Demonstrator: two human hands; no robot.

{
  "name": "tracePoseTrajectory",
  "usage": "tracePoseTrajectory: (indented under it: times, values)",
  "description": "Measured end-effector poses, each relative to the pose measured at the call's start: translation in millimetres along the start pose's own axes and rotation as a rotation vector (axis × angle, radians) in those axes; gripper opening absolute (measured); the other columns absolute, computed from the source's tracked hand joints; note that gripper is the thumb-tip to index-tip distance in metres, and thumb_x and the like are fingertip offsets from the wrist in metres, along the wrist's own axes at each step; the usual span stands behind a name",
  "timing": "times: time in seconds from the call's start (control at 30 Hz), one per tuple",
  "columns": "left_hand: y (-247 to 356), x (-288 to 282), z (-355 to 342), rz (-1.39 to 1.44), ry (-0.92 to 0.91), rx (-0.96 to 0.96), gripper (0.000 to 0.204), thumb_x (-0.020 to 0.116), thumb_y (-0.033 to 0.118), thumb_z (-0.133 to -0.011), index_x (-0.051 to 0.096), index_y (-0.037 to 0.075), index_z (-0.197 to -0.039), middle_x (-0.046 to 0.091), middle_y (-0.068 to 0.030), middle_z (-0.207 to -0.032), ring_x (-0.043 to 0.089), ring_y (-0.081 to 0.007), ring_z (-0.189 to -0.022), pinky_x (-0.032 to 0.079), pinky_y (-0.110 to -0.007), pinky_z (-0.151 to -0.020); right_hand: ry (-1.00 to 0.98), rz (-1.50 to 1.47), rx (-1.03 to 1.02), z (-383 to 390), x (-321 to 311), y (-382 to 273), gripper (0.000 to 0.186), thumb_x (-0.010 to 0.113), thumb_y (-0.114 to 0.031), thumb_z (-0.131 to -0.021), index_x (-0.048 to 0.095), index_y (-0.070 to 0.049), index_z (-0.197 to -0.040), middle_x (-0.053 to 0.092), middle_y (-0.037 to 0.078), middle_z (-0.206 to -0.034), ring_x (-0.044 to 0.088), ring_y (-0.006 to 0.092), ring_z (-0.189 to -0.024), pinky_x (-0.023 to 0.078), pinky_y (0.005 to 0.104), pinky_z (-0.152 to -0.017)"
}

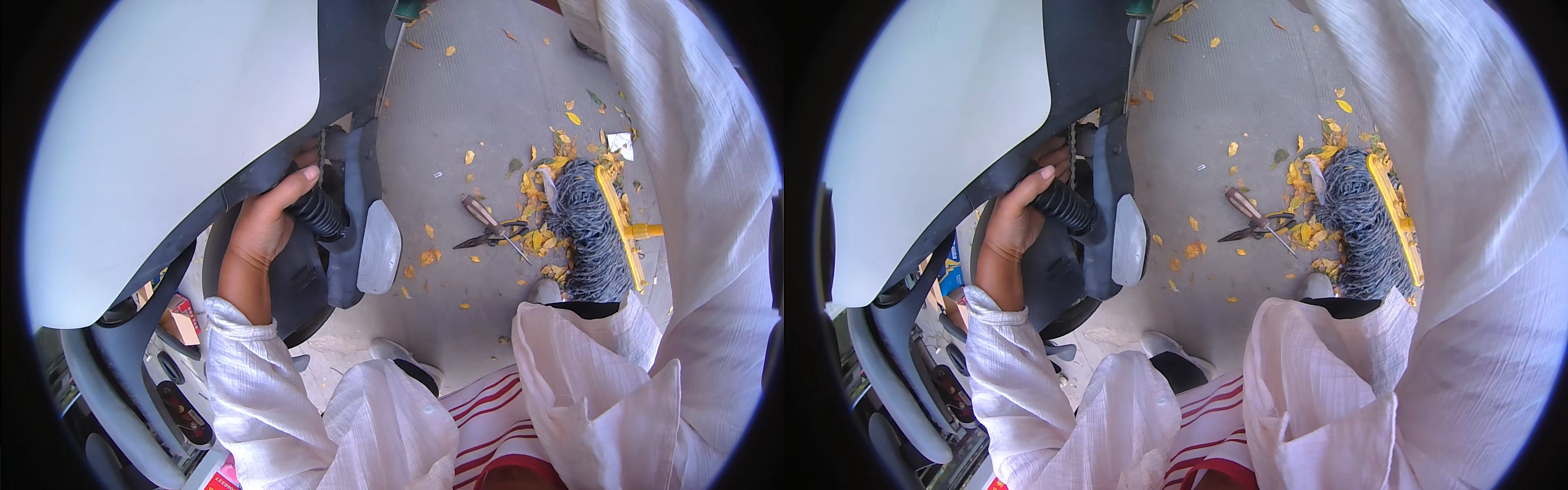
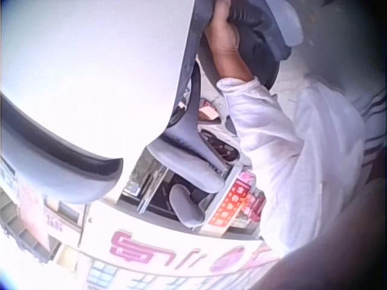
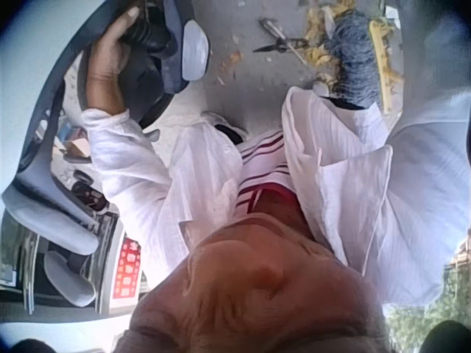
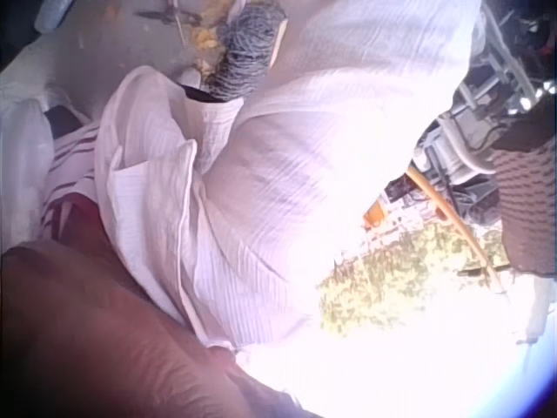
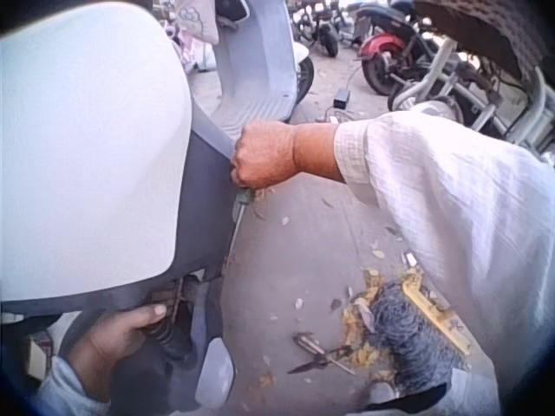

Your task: The person uses pliers and a screwdriver to adjust and tighten components near the front wheel and suspension of a white scooter. The person repeatedly manipulates the brake cable and housing, then uses a screwdriver to secure a fastener on the front assembly.

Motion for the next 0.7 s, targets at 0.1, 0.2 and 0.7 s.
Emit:
tracePoseTrajectory:
  times: [0.1, 0.2, 0.7]
  values:
    - [0, 5, -2, -0.009, -0.004, 0.029, 0.063, 0.066, 0.026, -0.086, 0.048, -0.008, -0.136, 0.058, -0.0228, -0.130, 0.055, -0.0313, -0.122, 0.037, -0.042, -0.109, -0.058, -0.152, 0.206, 39, -24, -18, 0.019, 0.065, -0.032, -0.075, 0.063, -0.013, -0.071, 0.064, 0.005, -0.070, 0.068, 0.0263, -0.069, 0.053, 0.0428, -0.056]
    - [-7, -1, -3, -0.035, 0.014, 0.015, 0.064, 0.066, 0.030, -0.088, 0.049, -0.007, -0.137, 0.057, -0.0225, -0.130, 0.056, -0.0312, -0.121, 0.038, -0.042, -0.108, -0.176, -0.558, 0.543, 67, -26, -55, 0.027, 0.072, -0.037, -0.085, 0.067, -0.010, -0.082, 0.061, 0.006, -0.079, 0.066, 0.0248, -0.073, 0.050, 0.0383, -0.060]
    - [-9, -3, -2, 0.103, 0.048, -0.058, 0.054, 0.074, 0.027, -0.086, 0.057, -0.002, -0.128, 0.062, -0.0146, -0.120, 0.058, -0.0258, -0.112, 0.042, -0.039, -0.103, -0.358, -2.522, 1.121, 71, -94, -293, 0.040, 0.056, -0.040, -0.100, 0.057, -0.002, -0.091, 0.055, 0.004, -0.066, 0.058, 0.0127, -0.058, 0.050, 0.0296, -0.050]
Point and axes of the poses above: each hand's wrist, its own z-axis away from the middle knuckle, its own x-axis out of the palm, y = z × x, the point moved 10 cm from there along -z, towards the middle knuckle
